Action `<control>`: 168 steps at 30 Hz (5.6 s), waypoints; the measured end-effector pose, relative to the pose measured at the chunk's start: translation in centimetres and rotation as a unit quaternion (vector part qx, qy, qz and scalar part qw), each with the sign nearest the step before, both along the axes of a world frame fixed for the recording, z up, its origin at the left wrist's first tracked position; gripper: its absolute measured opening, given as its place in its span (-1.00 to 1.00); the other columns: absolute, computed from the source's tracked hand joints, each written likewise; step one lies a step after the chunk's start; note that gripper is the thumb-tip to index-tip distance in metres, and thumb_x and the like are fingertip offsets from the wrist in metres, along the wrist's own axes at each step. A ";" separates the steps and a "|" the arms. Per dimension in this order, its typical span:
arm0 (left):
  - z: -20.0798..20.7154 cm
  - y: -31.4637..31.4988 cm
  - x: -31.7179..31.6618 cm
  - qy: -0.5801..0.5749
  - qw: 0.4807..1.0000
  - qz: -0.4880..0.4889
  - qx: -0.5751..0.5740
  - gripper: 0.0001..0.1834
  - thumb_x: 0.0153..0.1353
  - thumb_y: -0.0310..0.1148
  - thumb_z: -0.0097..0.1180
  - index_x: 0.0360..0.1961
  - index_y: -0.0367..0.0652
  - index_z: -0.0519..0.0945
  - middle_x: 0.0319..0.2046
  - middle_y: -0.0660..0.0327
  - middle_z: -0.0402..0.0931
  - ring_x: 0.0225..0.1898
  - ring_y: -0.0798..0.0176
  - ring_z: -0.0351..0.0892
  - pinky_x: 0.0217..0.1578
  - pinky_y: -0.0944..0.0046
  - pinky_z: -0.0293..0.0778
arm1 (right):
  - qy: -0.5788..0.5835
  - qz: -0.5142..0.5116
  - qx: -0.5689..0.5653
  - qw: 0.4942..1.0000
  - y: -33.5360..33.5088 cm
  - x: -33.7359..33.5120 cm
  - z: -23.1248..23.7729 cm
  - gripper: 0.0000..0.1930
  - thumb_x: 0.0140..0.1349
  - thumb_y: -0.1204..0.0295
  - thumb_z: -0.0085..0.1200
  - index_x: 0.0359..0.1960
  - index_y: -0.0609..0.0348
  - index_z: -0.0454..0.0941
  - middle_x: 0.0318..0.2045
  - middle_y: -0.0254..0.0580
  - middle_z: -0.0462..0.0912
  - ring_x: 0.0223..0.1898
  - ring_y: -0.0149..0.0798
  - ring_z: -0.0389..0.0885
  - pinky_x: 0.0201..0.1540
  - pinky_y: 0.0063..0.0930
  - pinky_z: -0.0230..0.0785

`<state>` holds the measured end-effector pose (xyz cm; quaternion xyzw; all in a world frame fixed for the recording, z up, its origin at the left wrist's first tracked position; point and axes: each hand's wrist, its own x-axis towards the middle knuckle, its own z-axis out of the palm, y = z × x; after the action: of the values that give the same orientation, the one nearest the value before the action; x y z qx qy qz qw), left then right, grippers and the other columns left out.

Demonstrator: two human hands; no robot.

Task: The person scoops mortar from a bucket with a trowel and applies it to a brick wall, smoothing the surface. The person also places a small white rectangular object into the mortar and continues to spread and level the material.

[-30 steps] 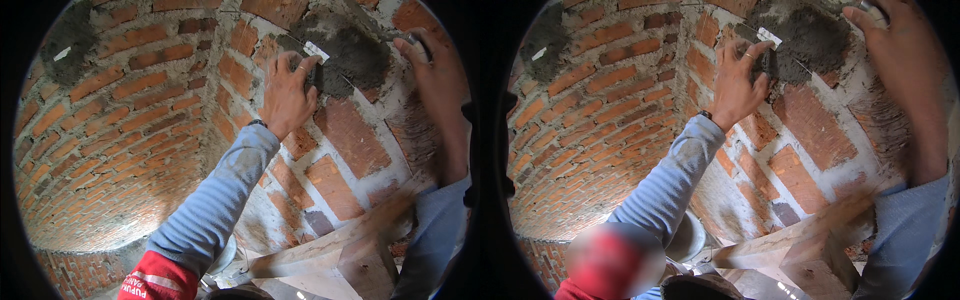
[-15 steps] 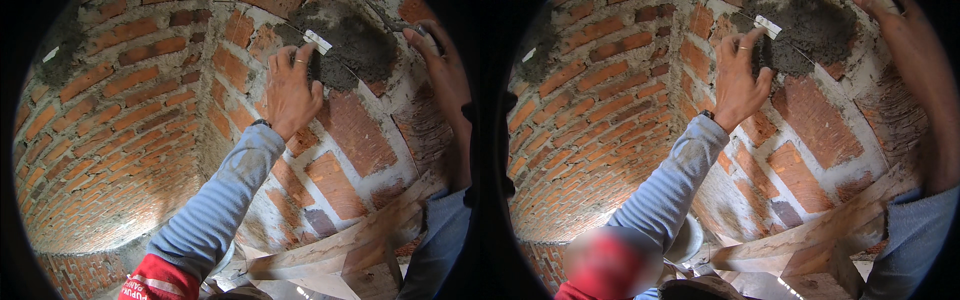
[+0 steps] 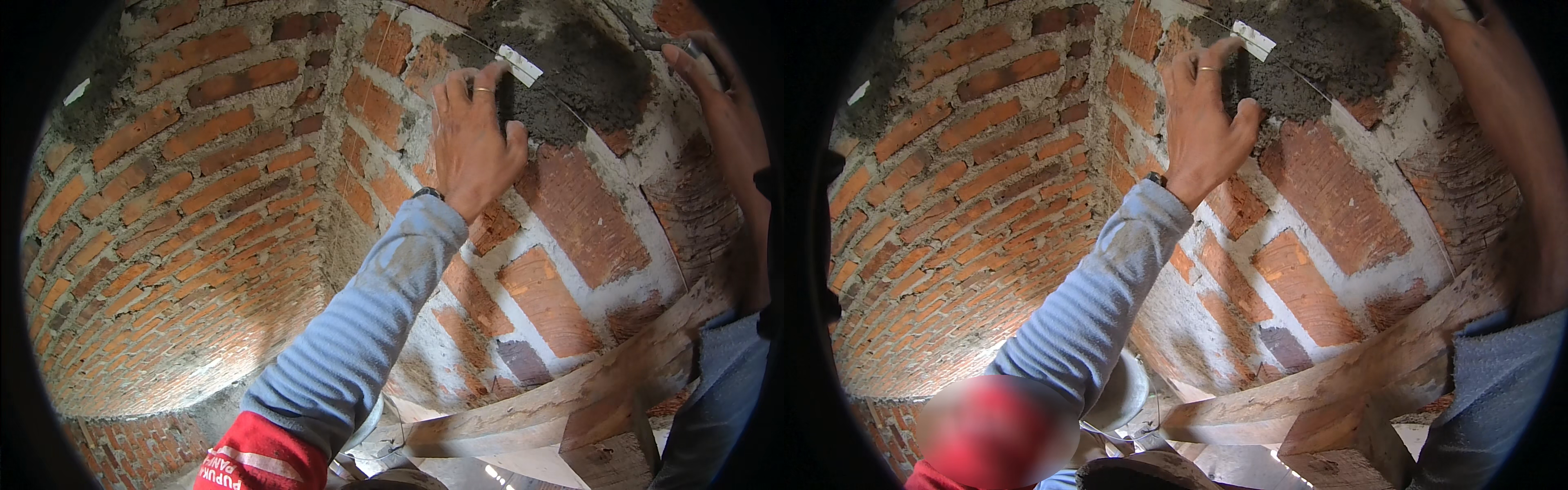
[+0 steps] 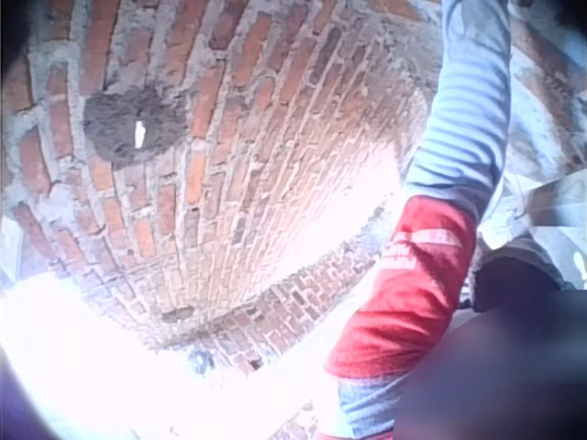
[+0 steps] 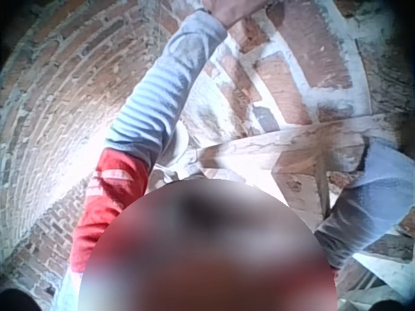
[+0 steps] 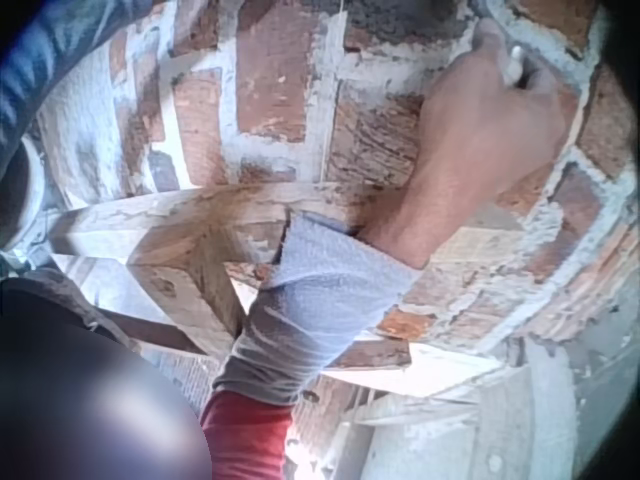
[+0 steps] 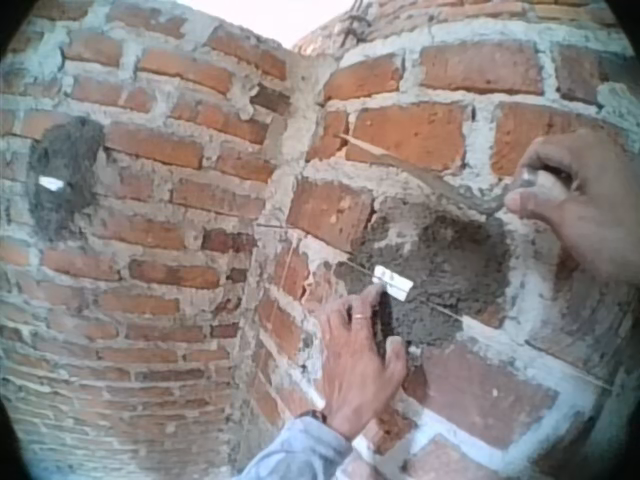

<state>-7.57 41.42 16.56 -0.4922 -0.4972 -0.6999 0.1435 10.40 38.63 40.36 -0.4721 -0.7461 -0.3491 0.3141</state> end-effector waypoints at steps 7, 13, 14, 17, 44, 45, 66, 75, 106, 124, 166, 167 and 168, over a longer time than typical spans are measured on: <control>0.2 -0.4 0.3 0.014 1.000 0.002 0.005 -0.24 0.02 -0.50 0.16 0.34 0.02 0.35 0.03 -0.07 0.32 0.11 -0.14 0.31 0.19 -0.10 0.32 | -0.011 0.013 0.013 1.000 -0.8 -0.4 -0.1 -0.17 0.19 -0.31 0.21 0.37 -0.06 0.44 0.30 0.05 0.45 0.39 0.02 0.39 0.40 -0.09 0.27; 0.2 -0.8 0.6 -0.021 0.998 -0.029 0.044 -0.27 0.02 -0.52 0.16 0.32 0.02 0.40 0.02 -0.05 0.33 0.13 -0.11 0.32 0.19 -0.08 0.34 | -0.035 -0.004 0.017 0.999 -2.2 -1.2 -0.4 -0.23 0.23 -0.25 0.23 0.33 -0.03 0.48 0.27 -0.03 0.49 0.34 -0.06 0.45 0.36 -0.20 0.31; 0.1 -0.9 0.7 -0.013 0.999 -0.026 0.042 -0.27 0.02 -0.53 0.15 0.31 0.01 0.40 0.02 -0.05 0.33 0.13 -0.11 0.32 0.19 -0.07 0.34 | -0.038 -0.008 0.030 0.999 -2.3 -1.2 -0.4 -0.22 0.23 -0.25 0.23 0.33 -0.02 0.48 0.26 -0.02 0.50 0.33 -0.07 0.47 0.35 -0.21 0.32; 0.0 -1.0 1.0 0.022 1.000 -0.009 -0.002 -0.28 0.02 -0.53 0.15 0.31 -0.01 0.40 0.04 -0.06 0.33 0.13 -0.11 0.33 0.20 -0.05 0.33 | -0.043 -0.005 0.042 0.998 -2.2 -1.1 -0.4 -0.28 0.27 -0.21 0.21 0.28 0.05 0.52 0.17 -0.04 0.56 0.25 -0.13 0.54 0.28 -0.25 0.36; 0.5 -0.4 1.1 -0.060 0.998 -0.028 0.016 -0.31 0.06 -0.46 0.11 0.30 -0.14 0.37 0.02 -0.07 0.30 0.13 -0.13 0.31 0.21 -0.08 0.33 | -0.121 0.003 0.072 0.990 -4.2 -2.9 -0.7 -0.48 0.40 -0.07 0.14 0.07 0.14 0.64 -0.20 -0.14 0.69 -0.14 -0.25 0.67 0.02 -0.34 0.44; 0.5 -0.4 1.0 -0.047 0.999 -0.024 0.005 -0.32 0.06 -0.46 0.11 0.30 -0.13 0.38 0.02 -0.07 0.30 0.14 -0.13 0.31 0.21 -0.08 0.33 | -0.119 0.006 0.078 0.990 -4.1 -2.9 -0.8 -0.48 0.40 -0.07 0.14 0.07 0.14 0.64 -0.21 -0.15 0.69 -0.15 -0.25 0.67 0.01 -0.34 0.44; 1.4 -3.6 5.1 -0.049 0.988 -0.112 0.090 -0.71 0.19 -0.39 0.18 -0.05 -0.14 0.56 -0.23 0.07 0.46 -0.07 -0.01 0.42 -0.03 0.03 0.41 | -0.110 0.057 0.054 0.991 -3.5 -1.2 -0.6 -0.62 0.35 0.09 0.24 0.00 0.11 0.66 -0.19 -0.15 0.71 -0.15 -0.24 0.70 0.00 -0.33 0.46; 3.9 -9.3 10.1 -0.293 0.779 -0.533 -0.155 -0.42 0.40 -0.04 0.18 0.22 -0.31 0.48 -0.22 0.23 0.61 -0.21 0.36 0.53 -0.14 0.34 0.47 | -0.358 0.057 0.283 0.888 -6.4 -3.0 1.4 -0.71 0.29 0.30 0.26 0.03 -0.07 0.65 -0.18 -0.27 0.65 -0.20 -0.15 0.67 0.07 -0.22 0.38; 5.2 -10.6 14.0 -0.498 0.527 -0.688 -0.037 -0.52 0.31 -0.38 0.19 0.17 0.02 0.27 -0.24 0.28 0.54 -0.25 0.42 0.43 -0.31 0.34 0.43 | -0.539 0.029 0.270 0.798 -6.4 -5.0 4.7 -0.64 0.19 0.51 0.26 0.04 -0.09 0.65 0.00 -0.32 0.62 0.03 -0.22 0.62 0.32 -0.15 0.27; 5.4 -11.3 13.3 -0.481 0.564 -0.669 -0.063 -0.41 0.26 -0.38 0.21 0.26 -0.08 0.24 -0.20 0.22 0.54 -0.21 0.39 0.43 -0.29 0.32 0.47 | -0.553 0.029 0.270 0.788 -6.7 -5.8 5.6 -0.63 0.20 0.51 0.25 0.06 -0.09 0.59 0.08 -0.33 0.59 0.15 -0.21 0.55 0.35 -0.11 0.22; 4.5 -13.0 11.6 -0.469 0.650 -0.592 -0.085 -0.44 0.31 -0.42 0.13 0.27 -0.13 0.21 -0.29 0.25 0.61 -0.31 0.45 0.45 -0.26 0.41 0.35 | -0.178 0.046 0.158 0.970 -7.1 -10.4 3.9 -0.71 0.31 0.26 0.27 0.02 0.03 0.71 -0.24 -0.22 0.75 -0.20 -0.17 0.73 0.20 -0.12 0.32; 4.3 -12.9 10.8 -0.461 0.669 -0.575 -0.095 -0.48 0.31 -0.42 0.14 0.24 -0.15 0.24 -0.34 0.26 0.58 -0.34 0.45 0.45 -0.30 0.39 0.36 | -0.203 0.034 0.178 0.962 -6.9 -9.4 3.4 -0.70 0.32 0.24 0.25 0.04 0.01 0.70 -0.24 -0.23 0.75 -0.21 -0.16 0.73 0.17 -0.11 0.32; 4.0 -12.7 9.9 -0.452 0.690 -0.555 -0.104 -0.51 0.31 -0.42 0.15 0.22 -0.16 0.28 -0.38 0.27 0.56 -0.37 0.44 0.45 -0.33 0.37 0.38 | -0.227 0.023 0.196 0.954 -6.8 -8.3 2.8 -0.69 0.34 0.22 0.23 0.05 -0.01 0.69 -0.24 -0.24 0.75 -0.22 -0.14 0.73 0.13 -0.11 0.33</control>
<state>2.32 28.71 20.54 -0.3142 -0.2077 -0.7337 -0.5655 2.07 31.79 43.18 -0.2920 -0.7253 -0.5790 0.2311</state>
